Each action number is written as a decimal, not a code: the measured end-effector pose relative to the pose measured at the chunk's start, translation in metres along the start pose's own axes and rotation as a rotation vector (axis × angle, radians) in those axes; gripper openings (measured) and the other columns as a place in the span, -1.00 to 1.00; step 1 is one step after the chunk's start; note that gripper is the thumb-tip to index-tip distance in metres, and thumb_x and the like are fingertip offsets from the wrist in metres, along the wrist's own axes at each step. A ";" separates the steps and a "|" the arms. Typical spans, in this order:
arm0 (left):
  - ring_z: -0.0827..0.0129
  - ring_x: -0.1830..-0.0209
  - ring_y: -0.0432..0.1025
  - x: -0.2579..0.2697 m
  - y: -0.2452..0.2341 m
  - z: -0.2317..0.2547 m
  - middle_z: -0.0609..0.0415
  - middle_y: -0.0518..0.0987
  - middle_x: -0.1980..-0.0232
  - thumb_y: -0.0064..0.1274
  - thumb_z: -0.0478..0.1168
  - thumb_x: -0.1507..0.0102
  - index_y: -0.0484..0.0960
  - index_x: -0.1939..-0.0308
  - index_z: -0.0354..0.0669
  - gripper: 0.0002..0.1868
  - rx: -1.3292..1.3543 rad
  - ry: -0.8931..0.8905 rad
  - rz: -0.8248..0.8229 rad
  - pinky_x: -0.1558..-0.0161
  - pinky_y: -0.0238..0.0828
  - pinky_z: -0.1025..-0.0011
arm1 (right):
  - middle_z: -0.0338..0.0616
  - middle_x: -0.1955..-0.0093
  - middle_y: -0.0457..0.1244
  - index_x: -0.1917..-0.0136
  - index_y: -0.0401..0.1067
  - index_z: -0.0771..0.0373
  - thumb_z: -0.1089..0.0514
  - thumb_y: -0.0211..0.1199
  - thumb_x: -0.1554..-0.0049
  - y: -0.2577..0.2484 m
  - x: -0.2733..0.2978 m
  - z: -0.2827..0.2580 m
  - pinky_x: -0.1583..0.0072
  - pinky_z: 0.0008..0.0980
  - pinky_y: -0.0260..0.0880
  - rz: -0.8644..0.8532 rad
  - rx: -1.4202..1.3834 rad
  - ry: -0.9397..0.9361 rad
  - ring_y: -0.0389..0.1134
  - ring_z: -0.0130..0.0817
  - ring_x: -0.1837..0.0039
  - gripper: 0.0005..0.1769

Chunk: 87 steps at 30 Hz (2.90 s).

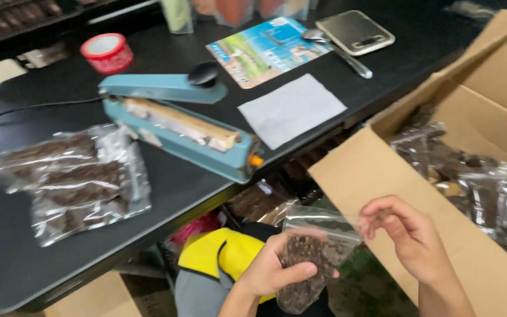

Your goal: Sealing small plastic bags of granules using a heat sealer and packing them into a cardboard box.

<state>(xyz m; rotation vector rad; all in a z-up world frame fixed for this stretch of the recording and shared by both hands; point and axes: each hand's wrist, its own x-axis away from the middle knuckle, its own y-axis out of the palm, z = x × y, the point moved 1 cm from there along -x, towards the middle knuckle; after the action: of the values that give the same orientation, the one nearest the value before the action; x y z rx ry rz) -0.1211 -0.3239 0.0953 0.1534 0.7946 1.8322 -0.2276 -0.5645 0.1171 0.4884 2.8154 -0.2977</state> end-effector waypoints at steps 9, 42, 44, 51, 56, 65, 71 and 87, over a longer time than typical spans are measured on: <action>0.59 0.31 0.33 0.066 -0.031 0.039 0.27 0.57 0.24 0.18 -0.09 -0.30 0.65 -0.07 -0.11 -0.69 -0.676 -0.164 0.050 0.21 0.29 0.51 | -0.32 0.41 0.33 0.29 0.65 0.22 0.11 0.50 -0.05 0.130 -0.071 -0.085 0.32 -0.49 0.13 -0.760 0.101 0.059 0.14 -0.59 0.38 -0.84; -0.02 -0.64 -0.06 0.017 -0.084 0.069 0.07 0.20 -0.61 0.00 0.34 -0.27 0.43 -0.43 0.35 -0.33 -2.325 0.400 0.395 -0.48 -0.52 -0.33 | -0.16 0.10 0.48 -0.19 0.53 0.05 -0.08 0.35 -0.14 -0.232 -0.101 0.181 0.10 -0.25 0.37 0.096 0.881 0.665 0.42 -0.33 0.12 -0.62; 0.05 -0.64 -0.06 -0.034 -0.060 0.029 0.14 0.19 -0.60 -0.03 0.34 -0.29 0.43 -0.42 0.40 -0.36 -2.234 0.447 0.269 -0.39 -0.57 -0.48 | -0.24 -0.28 0.24 -0.41 0.27 -0.07 -0.23 0.35 -0.04 -0.291 -0.049 0.311 -0.23 -0.27 0.18 -0.113 0.988 0.608 0.23 -0.30 -0.25 -0.28; 0.03 -0.62 0.06 -0.171 0.051 -0.129 0.08 0.26 -0.59 0.08 0.22 -0.25 0.53 -0.33 0.23 -0.41 -1.877 0.521 -0.267 -0.39 0.00 -0.34 | -0.22 -0.52 0.24 -0.40 0.46 0.08 -0.25 0.04 -0.22 -0.249 -0.060 0.283 -0.49 -0.34 0.20 -0.250 0.723 1.083 0.26 -0.33 -0.50 -0.38; 0.10 -0.69 -0.10 -0.184 0.046 -0.209 0.15 0.11 -0.66 -0.04 0.16 -0.32 0.38 -0.45 0.29 -0.40 -1.658 0.265 -0.404 -0.41 -0.28 -0.46 | -0.02 -0.27 0.37 -0.17 0.51 0.21 -0.01 -0.04 -0.24 -0.256 -0.057 0.283 -0.33 -0.31 0.35 -0.435 0.928 0.995 0.42 -0.22 -0.23 -0.57; 0.07 -0.67 -0.26 -0.145 0.025 -0.157 0.09 -0.08 -0.67 -0.14 0.06 -0.39 0.27 -0.49 0.15 -0.42 -1.537 -0.193 -0.413 -0.42 -0.50 -0.39 | 0.05 -0.24 0.26 -0.23 0.39 -0.15 0.43 0.10 -0.07 -0.272 -0.064 0.207 -0.30 -0.19 0.35 -0.365 1.204 0.944 0.34 -0.04 -0.27 -0.43; 0.17 -0.65 -0.13 -0.121 0.007 -0.120 0.02 0.07 -0.63 -0.16 0.11 -0.38 0.34 -0.45 0.06 -0.42 -1.090 -0.314 -0.083 -0.52 -0.31 0.05 | -0.22 -0.05 0.43 -0.01 0.53 0.16 0.30 0.16 -0.25 -0.242 -0.019 0.030 -0.19 -0.32 0.35 0.241 1.059 0.216 0.44 -0.33 -0.11 -0.85; -0.14 0.08 0.54 0.022 0.013 -0.011 -0.46 0.53 -0.13 0.17 -0.29 -0.27 0.27 -0.45 -0.25 -0.32 0.193 -0.164 0.047 -0.15 0.51 -0.05 | -0.01 -0.17 0.48 -0.38 0.40 0.27 0.27 0.33 -0.02 0.009 -0.011 -0.066 -0.19 -0.37 0.54 -0.115 0.154 0.158 0.50 -0.36 -0.02 -0.37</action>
<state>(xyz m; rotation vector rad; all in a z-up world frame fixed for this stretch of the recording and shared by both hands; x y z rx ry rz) -0.1457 -0.3118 0.0893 0.4444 0.8564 1.7592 -0.2290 -0.5435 0.1808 0.3992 2.9946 -0.5249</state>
